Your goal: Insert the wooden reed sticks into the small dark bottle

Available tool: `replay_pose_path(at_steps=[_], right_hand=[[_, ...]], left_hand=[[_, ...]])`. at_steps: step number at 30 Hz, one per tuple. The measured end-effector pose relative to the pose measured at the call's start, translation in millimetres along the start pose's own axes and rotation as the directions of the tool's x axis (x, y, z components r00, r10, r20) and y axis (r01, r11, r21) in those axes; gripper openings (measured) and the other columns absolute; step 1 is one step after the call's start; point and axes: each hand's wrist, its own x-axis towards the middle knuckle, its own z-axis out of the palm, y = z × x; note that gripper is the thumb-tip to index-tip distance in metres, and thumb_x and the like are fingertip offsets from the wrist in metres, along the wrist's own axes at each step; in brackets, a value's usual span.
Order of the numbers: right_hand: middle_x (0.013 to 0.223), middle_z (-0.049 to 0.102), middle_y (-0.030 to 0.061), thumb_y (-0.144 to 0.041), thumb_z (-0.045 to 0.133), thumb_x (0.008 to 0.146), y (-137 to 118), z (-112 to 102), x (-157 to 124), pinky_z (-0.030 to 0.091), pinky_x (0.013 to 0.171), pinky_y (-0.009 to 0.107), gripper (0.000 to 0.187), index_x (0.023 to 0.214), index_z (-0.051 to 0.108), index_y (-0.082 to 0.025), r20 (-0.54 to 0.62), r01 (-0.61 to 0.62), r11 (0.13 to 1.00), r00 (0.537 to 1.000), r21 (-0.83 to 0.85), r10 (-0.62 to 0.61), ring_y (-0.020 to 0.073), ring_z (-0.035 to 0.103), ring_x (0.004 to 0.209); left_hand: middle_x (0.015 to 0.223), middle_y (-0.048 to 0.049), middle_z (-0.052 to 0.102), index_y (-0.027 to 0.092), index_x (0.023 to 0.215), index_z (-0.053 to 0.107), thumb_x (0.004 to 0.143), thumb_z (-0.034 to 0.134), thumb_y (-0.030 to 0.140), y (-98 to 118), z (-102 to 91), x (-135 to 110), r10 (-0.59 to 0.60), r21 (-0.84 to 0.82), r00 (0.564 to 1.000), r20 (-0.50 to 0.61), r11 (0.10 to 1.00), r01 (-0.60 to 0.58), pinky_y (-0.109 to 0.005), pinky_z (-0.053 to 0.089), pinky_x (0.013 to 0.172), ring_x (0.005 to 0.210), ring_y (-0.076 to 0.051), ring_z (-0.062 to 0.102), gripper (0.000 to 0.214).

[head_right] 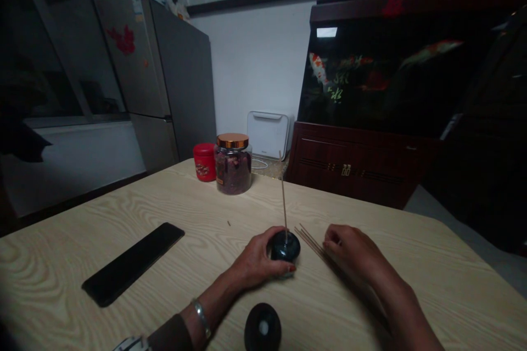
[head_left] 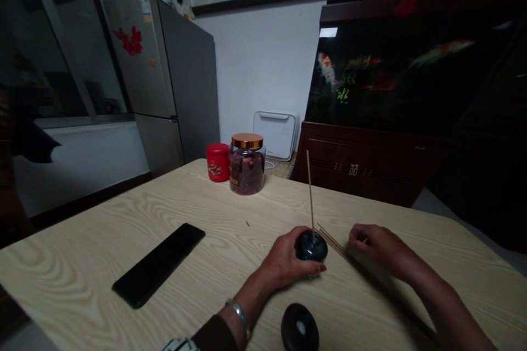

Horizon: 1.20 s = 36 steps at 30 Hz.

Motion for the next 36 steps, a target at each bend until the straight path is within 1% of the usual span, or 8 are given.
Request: replay_pose_path(at_steps=[3, 6, 11, 16, 23, 26, 29, 36], right_hand=[[0.082, 0.071, 0.0051, -0.026, 0.063, 0.074, 26, 15, 0, 0.035, 0.062, 0.027, 0.007, 0.077, 0.067, -0.021, 0.079, -0.102, 0.979, 0.990, -0.179, 0.117, 0.0194, 0.061, 0.074], [0.083, 0.070, 0.0050, -0.024, 0.063, 0.074, 37, 28, 1, 0.033, 0.061, 0.027, 0.006, 0.077, 0.066, -0.021, 0.088, -0.111, 0.974, 0.988, -0.198, 0.130, 0.0185, 0.060, 0.074], [0.080, 0.070, 0.0037, -0.022, 0.063, 0.075, 34, 27, 1, 0.035, 0.062, 0.025, 0.004, 0.073, 0.067, -0.021, 0.085, -0.115, 0.981, 0.988, -0.154, 0.129, 0.0166, 0.060, 0.072], [0.078, 0.070, 0.0042, -0.021, 0.062, 0.076, 28, 23, -1, 0.035, 0.061, 0.025, 0.008, 0.069, 0.066, -0.020, 0.071, -0.119, 0.985, 0.989, -0.126, 0.128, 0.0166, 0.060, 0.071], [0.079, 0.070, 0.0052, -0.025, 0.056, 0.081, 23, 18, -1, 0.036, 0.062, 0.026, 0.016, 0.071, 0.066, -0.020, 0.057, -0.117, 0.986, 0.991, -0.118, 0.124, 0.0172, 0.060, 0.070], [0.079, 0.070, 0.0044, -0.028, 0.062, 0.078, 24, 18, -1, 0.036, 0.061, 0.026, 0.009, 0.074, 0.067, -0.021, 0.060, -0.115, 0.988, 0.991, -0.102, 0.121, 0.0175, 0.060, 0.070], [0.078, 0.070, 0.0034, -0.025, 0.068, 0.072, 24, 22, -1, 0.036, 0.061, 0.025, 0.004, 0.073, 0.067, -0.022, 0.066, -0.113, 0.989, 0.991, -0.100, 0.120, 0.0177, 0.059, 0.071], [0.076, 0.070, 0.0046, -0.021, 0.062, 0.075, 25, 25, 0, 0.036, 0.062, 0.026, 0.008, 0.069, 0.068, -0.020, 0.062, -0.103, 0.989, 0.992, -0.110, 0.110, 0.0175, 0.060, 0.070]], left_hand=[[0.109, -0.0058, 0.071, 0.019, 0.125, 0.061, 0.058, 0.088, 0.037, 0, 0.5, 0, 0.007, -0.009, 1.000, -0.002, 1.000, -0.007, -0.032, 0.050, 0.089, 0.099, -0.024, 0.064, 0.075], [0.108, -0.0055, 0.071, 0.019, 0.125, 0.061, 0.058, 0.088, 0.035, 0, 1.3, 1, -0.007, -0.018, 1.000, 0.005, 1.000, 0.007, -0.031, 0.050, 0.088, 0.098, -0.023, 0.064, 0.074], [0.105, -0.0061, 0.071, 0.017, 0.124, 0.062, 0.059, 0.087, 0.033, 3, 1.3, 0, -0.011, -0.008, 1.000, 0.003, 1.000, 0.011, -0.033, 0.050, 0.089, 0.096, -0.023, 0.064, 0.072], [0.105, -0.0063, 0.071, 0.017, 0.121, 0.062, 0.059, 0.087, 0.033, 5, 0.4, 0, -0.006, -0.013, 1.000, 0.017, 1.000, 0.007, -0.031, 0.050, 0.087, 0.096, -0.023, 0.064, 0.069], [0.105, -0.0053, 0.071, 0.018, 0.122, 0.062, 0.059, 0.088, 0.033, 0, 1.4, 1, 0.009, -0.034, 1.000, 0.012, 0.999, -0.009, -0.030, 0.050, 0.086, 0.096, -0.023, 0.064, 0.070], [0.105, -0.0055, 0.071, 0.018, 0.123, 0.062, 0.059, 0.087, 0.033, 1, 1.1, 0, 0.007, -0.014, 1.000, 0.009, 1.000, -0.007, -0.031, 0.049, 0.089, 0.097, -0.023, 0.064, 0.070], [0.105, -0.0059, 0.071, 0.018, 0.124, 0.062, 0.059, 0.087, 0.034, 3, 0.3, 0, -0.006, 0.000, 1.000, 0.007, 1.000, 0.006, -0.033, 0.049, 0.091, 0.096, -0.023, 0.065, 0.072], [0.107, -0.0068, 0.071, 0.018, 0.124, 0.061, 0.058, 0.088, 0.036, 1, 0.8, 0, 0.007, -0.011, 1.000, 0.001, 1.000, -0.007, -0.034, 0.049, 0.091, 0.098, -0.024, 0.064, 0.074]])
